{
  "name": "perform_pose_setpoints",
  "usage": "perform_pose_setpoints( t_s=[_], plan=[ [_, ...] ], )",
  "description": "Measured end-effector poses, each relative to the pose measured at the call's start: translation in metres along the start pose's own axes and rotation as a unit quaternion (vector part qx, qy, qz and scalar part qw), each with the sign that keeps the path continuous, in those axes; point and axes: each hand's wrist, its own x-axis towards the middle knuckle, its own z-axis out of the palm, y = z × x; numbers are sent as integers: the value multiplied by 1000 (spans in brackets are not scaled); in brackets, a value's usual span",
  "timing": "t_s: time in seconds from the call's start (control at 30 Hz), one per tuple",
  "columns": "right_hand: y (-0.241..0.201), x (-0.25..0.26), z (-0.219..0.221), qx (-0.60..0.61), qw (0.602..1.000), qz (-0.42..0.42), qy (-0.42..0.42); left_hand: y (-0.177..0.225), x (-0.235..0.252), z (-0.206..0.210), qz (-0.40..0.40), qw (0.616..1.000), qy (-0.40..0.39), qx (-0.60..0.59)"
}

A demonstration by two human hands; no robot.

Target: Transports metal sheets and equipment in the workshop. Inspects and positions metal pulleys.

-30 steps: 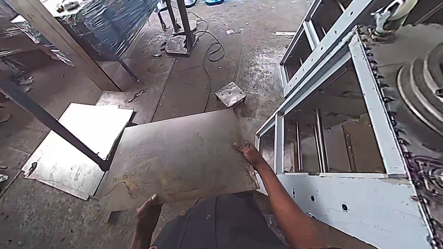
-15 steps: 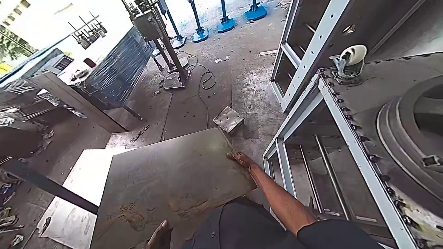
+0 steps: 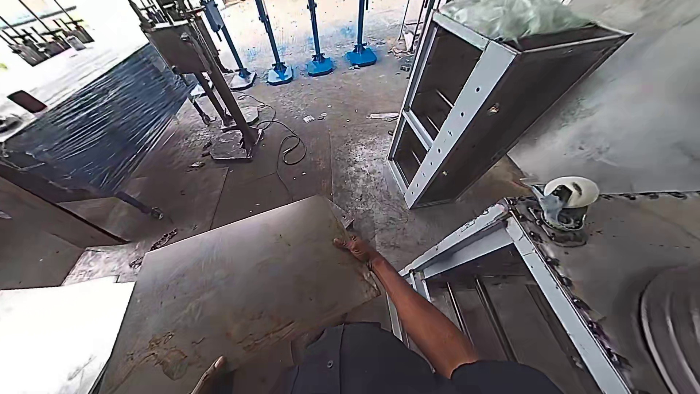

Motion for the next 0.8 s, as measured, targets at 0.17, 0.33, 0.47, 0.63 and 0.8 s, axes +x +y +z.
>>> perform_pose_setpoints(
  t_s=[0.17,0.33,0.47,0.63,0.8],
  plan=[
    [-51,87,-21,-32,998,0,63,-18,125,39,-33,999,30,-6],
    [-120,152,-45,-28,995,-46,87,-21,229,95,-58,998,-25,-4],
    [-187,188,-67,-10,990,-111,82,-22,300,153,-53,995,-77,-28],
    [-269,218,-119,-21,977,-186,102,-33,359,233,-50,990,-135,-2],
    [-339,244,-208,-37,961,-243,127,-57,400,336,-13,980,-198,33]
  ],
)
